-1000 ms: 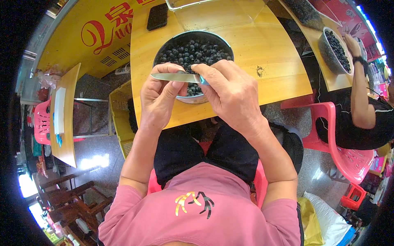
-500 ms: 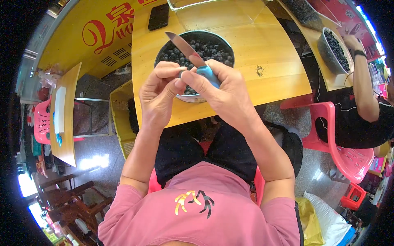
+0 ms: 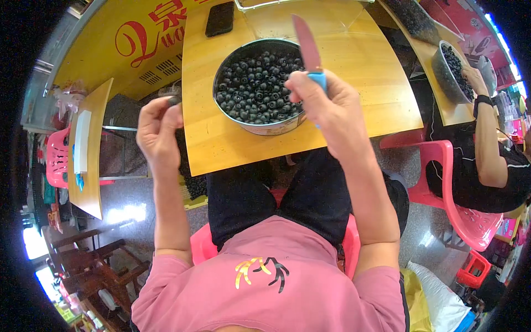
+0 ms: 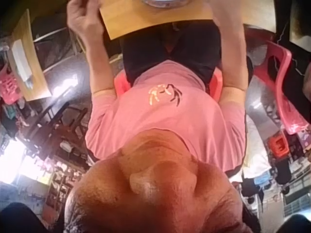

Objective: The person is using a small knife to remove pits or stems from small black fruits in a bowl.

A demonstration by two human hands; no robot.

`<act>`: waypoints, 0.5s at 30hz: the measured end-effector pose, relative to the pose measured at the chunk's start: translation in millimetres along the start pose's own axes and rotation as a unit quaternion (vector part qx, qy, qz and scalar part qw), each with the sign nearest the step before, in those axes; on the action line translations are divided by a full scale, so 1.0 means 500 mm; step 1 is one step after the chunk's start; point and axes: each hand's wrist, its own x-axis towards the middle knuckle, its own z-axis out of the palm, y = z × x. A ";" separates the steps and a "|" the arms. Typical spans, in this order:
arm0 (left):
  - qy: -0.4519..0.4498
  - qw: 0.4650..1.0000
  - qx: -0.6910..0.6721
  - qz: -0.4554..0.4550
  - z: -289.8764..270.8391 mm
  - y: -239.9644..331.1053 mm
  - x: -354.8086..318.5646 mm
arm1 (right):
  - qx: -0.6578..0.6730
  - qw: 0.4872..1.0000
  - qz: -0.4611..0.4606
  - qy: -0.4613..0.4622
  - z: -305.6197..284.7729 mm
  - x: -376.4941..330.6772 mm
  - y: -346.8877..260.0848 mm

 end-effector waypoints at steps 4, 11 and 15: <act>0.031 0.988 0.149 -0.027 -0.100 -0.033 0.006 | -0.018 1.000 -0.005 0.013 -0.043 0.006 0.017; -0.181 0.940 0.269 0.109 0.031 0.027 0.052 | -0.041 0.999 -0.013 0.032 -0.043 0.006 0.031; -0.342 0.894 0.226 0.182 0.156 -0.002 0.084 | -0.062 0.997 -0.029 0.025 -0.038 0.000 0.028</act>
